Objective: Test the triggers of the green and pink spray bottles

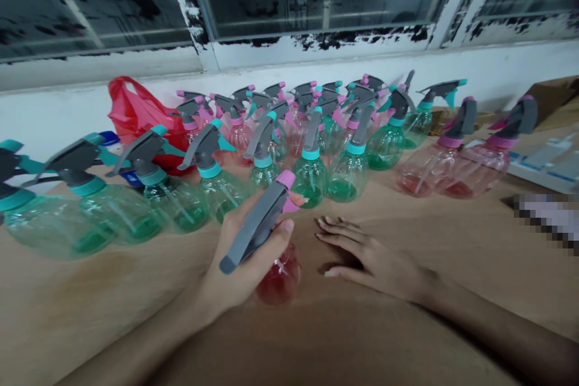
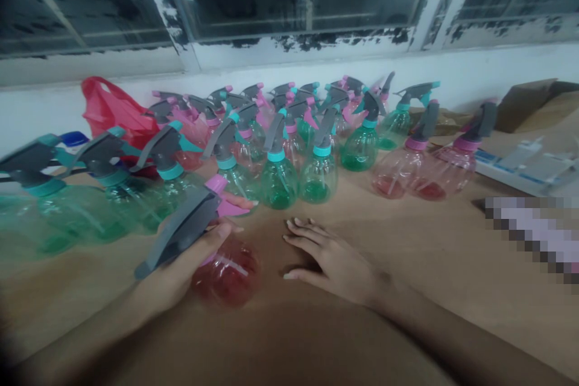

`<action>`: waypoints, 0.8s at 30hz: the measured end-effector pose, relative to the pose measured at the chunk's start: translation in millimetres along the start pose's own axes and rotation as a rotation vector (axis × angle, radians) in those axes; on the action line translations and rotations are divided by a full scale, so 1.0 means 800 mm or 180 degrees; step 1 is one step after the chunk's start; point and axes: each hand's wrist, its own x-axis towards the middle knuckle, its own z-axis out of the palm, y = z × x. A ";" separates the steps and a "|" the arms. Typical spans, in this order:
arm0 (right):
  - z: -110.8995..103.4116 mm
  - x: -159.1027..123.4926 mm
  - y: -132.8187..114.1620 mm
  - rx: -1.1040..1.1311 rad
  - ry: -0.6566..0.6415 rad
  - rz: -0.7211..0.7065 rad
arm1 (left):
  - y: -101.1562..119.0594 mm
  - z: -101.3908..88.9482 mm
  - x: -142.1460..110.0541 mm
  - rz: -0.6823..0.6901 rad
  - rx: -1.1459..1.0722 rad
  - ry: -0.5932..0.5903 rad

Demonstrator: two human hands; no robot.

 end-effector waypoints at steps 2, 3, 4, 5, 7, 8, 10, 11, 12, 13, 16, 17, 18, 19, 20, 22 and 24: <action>0.000 0.000 0.000 0.0005 -0.0001 -0.0012 | -0.001 0.000 -0.001 -0.0055 -0.0047 0.0005; 0.000 0.000 0.000 0.0008 -0.0017 -0.0012 | -0.002 0.000 -0.002 -0.0099 -0.0090 0.0004; -0.001 0.000 0.000 0.0010 -0.0036 -0.0005 | -0.002 0.000 -0.002 -0.0149 -0.0137 -0.0005; -0.001 0.000 -0.001 0.0010 -0.0048 0.0008 | -0.002 0.000 -0.003 -0.0201 -0.0186 -0.0005; -0.001 0.000 -0.001 0.0002 -0.0050 0.0025 | 0.000 0.000 -0.003 -0.0283 -0.0283 -0.0020; -0.001 0.000 0.000 0.0003 -0.0044 0.0023 | 0.001 -0.001 -0.003 -0.0303 -0.0317 -0.0031; -0.001 0.000 0.000 0.0018 -0.0023 0.0002 | 0.003 -0.001 -0.002 -0.0319 -0.0356 -0.0061; 0.000 -0.001 0.001 0.0021 -0.0026 -0.0010 | 0.003 -0.002 -0.002 -0.0314 -0.0361 -0.0069; 0.000 -0.001 0.002 0.0013 -0.0033 -0.0015 | 0.004 -0.002 -0.001 -0.0305 -0.0351 -0.0072; 0.001 -0.001 0.002 -0.0008 -0.0048 -0.0015 | 0.004 -0.002 0.000 -0.0302 -0.0334 -0.0064; 0.001 -0.001 0.003 -0.0072 -0.0095 -0.0008 | 0.006 -0.001 0.001 -0.0276 -0.0364 -0.0108; 0.001 -0.001 0.004 -0.0081 -0.0106 -0.0007 | 0.008 0.001 0.001 -0.0246 -0.0416 -0.0092; 0.001 -0.001 0.004 -0.0084 -0.0110 -0.0006 | 0.009 0.002 0.001 -0.0205 -0.0471 -0.0069; 0.001 -0.001 0.004 -0.0083 -0.0114 -0.0006 | 0.010 0.003 0.001 -0.0161 -0.0515 -0.0030; 0.001 -0.001 0.003 -0.0078 -0.0112 -0.0005 | 0.011 0.005 0.001 -0.0122 -0.0535 0.0022; 0.000 -0.001 0.002 -0.0057 -0.0104 0.0003 | 0.013 0.006 0.001 -0.0087 -0.0538 0.0083; -0.001 -0.001 0.001 -0.0030 -0.0104 0.0022 | 0.013 0.004 0.001 -0.0100 -0.0495 0.0081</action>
